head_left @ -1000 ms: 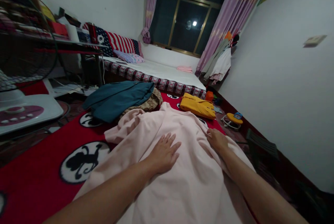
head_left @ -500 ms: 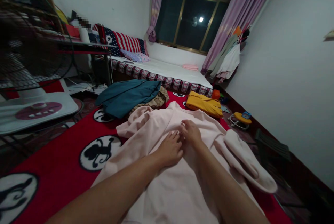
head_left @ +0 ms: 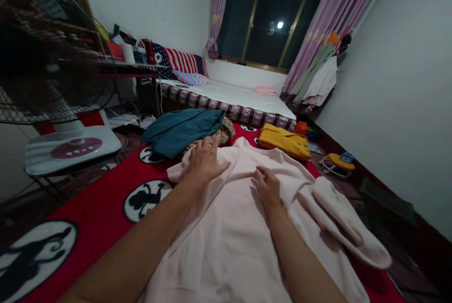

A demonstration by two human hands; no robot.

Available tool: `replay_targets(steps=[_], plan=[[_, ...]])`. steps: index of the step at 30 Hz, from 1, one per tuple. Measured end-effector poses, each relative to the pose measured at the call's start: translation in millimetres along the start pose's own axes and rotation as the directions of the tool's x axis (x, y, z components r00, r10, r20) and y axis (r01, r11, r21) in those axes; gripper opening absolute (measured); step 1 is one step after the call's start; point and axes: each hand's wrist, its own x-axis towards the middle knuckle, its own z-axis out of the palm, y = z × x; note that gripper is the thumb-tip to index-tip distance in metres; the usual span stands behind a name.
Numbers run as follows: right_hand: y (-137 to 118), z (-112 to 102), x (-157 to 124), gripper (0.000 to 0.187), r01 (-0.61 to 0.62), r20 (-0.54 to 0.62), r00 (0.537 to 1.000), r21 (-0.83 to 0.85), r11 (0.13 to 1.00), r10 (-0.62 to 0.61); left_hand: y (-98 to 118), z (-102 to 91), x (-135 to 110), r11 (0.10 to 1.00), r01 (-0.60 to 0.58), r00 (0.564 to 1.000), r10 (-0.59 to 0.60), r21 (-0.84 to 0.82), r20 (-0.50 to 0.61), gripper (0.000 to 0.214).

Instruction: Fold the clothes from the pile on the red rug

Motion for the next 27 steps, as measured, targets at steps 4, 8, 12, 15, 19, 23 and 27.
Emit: replay_targets(steps=[4, 8, 12, 15, 19, 23, 27], plan=[[-19, 5, -6, 0.051, -0.071, 0.068, 0.996, 0.245, 0.967, 0.056, 1, 19.6, -14, 0.989, -0.104, 0.960, 0.128, -0.110, 0.250, 0.048], [-23, 7, -8, 0.061, -0.001, 0.186, 0.981, 0.259, 0.966, -0.049, 46, 35.4, -56, 0.897, -0.340, 0.825, 0.428, -0.281, 0.369, 0.029], [-12, 7, -6, 0.041, 0.122, 0.221, 0.961, 0.207, 0.971, -0.167, 60, 15.9, -58, 0.779, -0.323, 0.743, 0.561, -0.538, 0.366, 0.025], [-10, 8, -6, 0.034, 0.170, 0.204, 0.956, 0.208, 0.963, -0.213, 33, -8.8, -24, 0.853, -0.187, 0.919, 0.327, -0.488, 0.220, 0.024], [-17, 11, -8, 0.033, 0.184, 0.159, 0.965, 0.162, 0.969, -0.210, -32, -13.8, 22, 0.996, 0.084, 0.996, -0.084, 0.032, 0.001, 0.073], [-20, 11, -8, 0.034, 0.193, 0.156, 0.965, 0.135, 0.972, -0.213, -86, 12.2, 36, 0.922, 0.278, 0.909, -0.343, 0.270, 0.237, 0.117], [-19, 11, -8, 0.034, 0.185, 0.169, 0.964, 0.138, 0.973, -0.207, -107, 26.7, 42, 0.914, 0.248, 0.923, -0.323, 0.320, 0.208, 0.099]])
